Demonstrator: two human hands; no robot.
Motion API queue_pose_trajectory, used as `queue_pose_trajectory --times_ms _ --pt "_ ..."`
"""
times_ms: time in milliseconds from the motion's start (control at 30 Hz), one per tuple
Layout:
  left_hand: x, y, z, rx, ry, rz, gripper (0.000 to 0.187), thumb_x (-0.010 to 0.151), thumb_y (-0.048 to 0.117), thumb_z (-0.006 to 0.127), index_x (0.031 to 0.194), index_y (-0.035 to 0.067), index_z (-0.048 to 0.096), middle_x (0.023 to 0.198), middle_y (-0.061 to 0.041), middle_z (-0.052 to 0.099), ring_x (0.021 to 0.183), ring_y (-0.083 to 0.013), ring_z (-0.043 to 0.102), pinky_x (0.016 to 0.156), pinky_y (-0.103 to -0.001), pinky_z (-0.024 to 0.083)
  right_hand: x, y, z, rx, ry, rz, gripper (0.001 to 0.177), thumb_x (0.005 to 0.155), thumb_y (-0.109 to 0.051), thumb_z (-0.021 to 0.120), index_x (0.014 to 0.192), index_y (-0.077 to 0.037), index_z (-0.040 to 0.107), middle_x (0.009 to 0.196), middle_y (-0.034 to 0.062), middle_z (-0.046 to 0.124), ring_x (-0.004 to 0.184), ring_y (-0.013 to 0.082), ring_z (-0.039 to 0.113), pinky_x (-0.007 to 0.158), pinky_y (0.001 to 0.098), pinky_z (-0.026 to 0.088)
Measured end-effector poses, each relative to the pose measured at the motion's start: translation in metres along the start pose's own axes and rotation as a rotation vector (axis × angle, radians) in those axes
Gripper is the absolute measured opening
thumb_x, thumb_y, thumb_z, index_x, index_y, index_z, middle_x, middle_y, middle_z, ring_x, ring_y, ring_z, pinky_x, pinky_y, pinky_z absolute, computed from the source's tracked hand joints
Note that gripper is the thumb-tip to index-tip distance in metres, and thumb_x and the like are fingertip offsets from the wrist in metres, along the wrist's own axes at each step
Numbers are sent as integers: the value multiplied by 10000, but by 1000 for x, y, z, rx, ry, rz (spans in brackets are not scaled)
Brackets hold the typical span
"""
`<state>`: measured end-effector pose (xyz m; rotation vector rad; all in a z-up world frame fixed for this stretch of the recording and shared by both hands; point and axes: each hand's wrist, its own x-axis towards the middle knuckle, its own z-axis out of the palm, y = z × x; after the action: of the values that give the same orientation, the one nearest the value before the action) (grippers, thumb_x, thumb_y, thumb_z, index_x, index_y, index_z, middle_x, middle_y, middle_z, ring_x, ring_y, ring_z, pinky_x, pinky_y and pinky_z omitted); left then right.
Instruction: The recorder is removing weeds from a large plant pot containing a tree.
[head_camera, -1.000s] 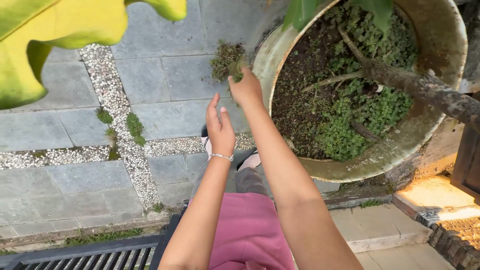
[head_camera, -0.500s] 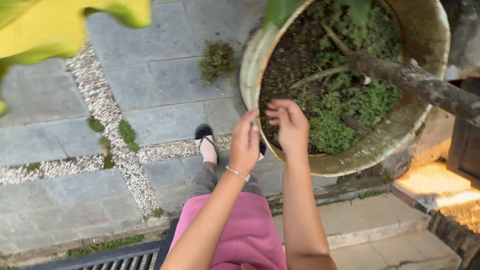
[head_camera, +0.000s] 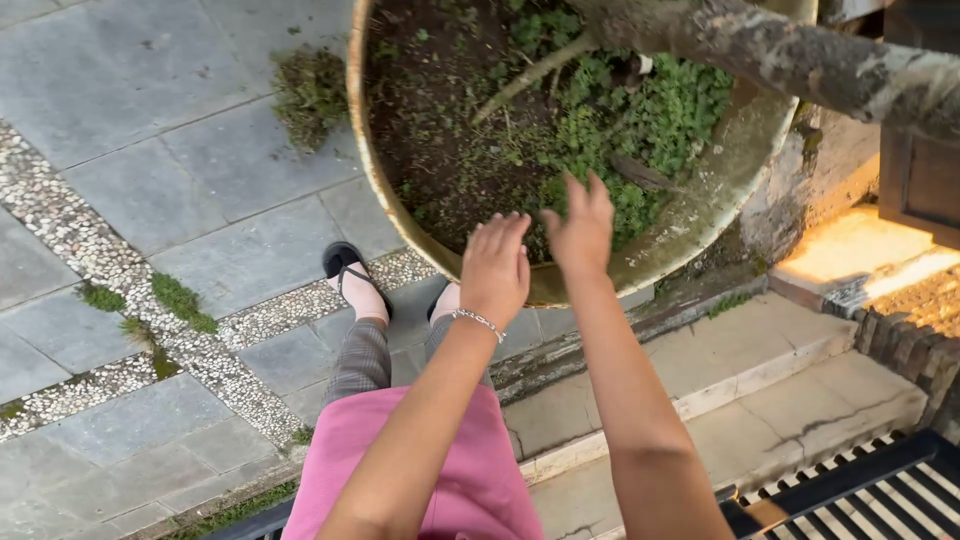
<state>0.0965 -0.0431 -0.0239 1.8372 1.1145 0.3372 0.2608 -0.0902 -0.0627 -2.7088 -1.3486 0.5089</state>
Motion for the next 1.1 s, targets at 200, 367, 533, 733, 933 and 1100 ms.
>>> queue_pose_trajectory --times_ms 200,367,533,733,933,1100 --pt "2 -20 16 200 -60 -5 453 992 149 553 1435 62 517 1463 -135 559 1407 -312 472 1227 -490 308 56 -26 5 -84 -248 240 923 767 -274 864 1533 -278 349 1662 208 79 1241 426 447 889 523 487" --pt "1 -16 19 190 -64 0 475 1002 146 534 1468 71 490 1479 -126 550 1424 -298 467 1242 -473 307 58 51 87 6 -146 177 324 952 -181 756 1240 -123 620 1366 200 512 1126 414 609 912 480 548" --pt "2 -18 19 218 -39 3 533 976 152 537 1497 69 467 1486 -137 535 1427 -299 452 1232 -465 297 59 51 73 111 -74 129 102 933 -138 727 974 -45 714 1072 211 679 910 413 680 819 497 553" --pt "1 -17 21 214 -26 7 500 1010 162 524 1499 76 467 1506 -118 532 1448 -277 451 1263 -445 300 25 43 27 189 -332 479 180 968 -236 724 1064 -84 712 1054 195 718 941 374 703 880 482 554" --pt "-1 -18 22 211 -38 1 493 1009 173 519 1489 68 474 1479 -128 543 1442 -285 457 1257 -453 295 21 8 30 146 -243 355 407 831 -229 814 1130 -37 617 1126 203 608 967 396 668 826 478 544" --pt "0 -16 20 219 -34 5 483 1018 198 509 1484 73 479 1480 -127 546 1438 -280 459 1255 -455 296 19 35 80 150 -139 277 110 963 -121 712 1054 -66 685 1101 168 674 954 349 688 835 451 565"
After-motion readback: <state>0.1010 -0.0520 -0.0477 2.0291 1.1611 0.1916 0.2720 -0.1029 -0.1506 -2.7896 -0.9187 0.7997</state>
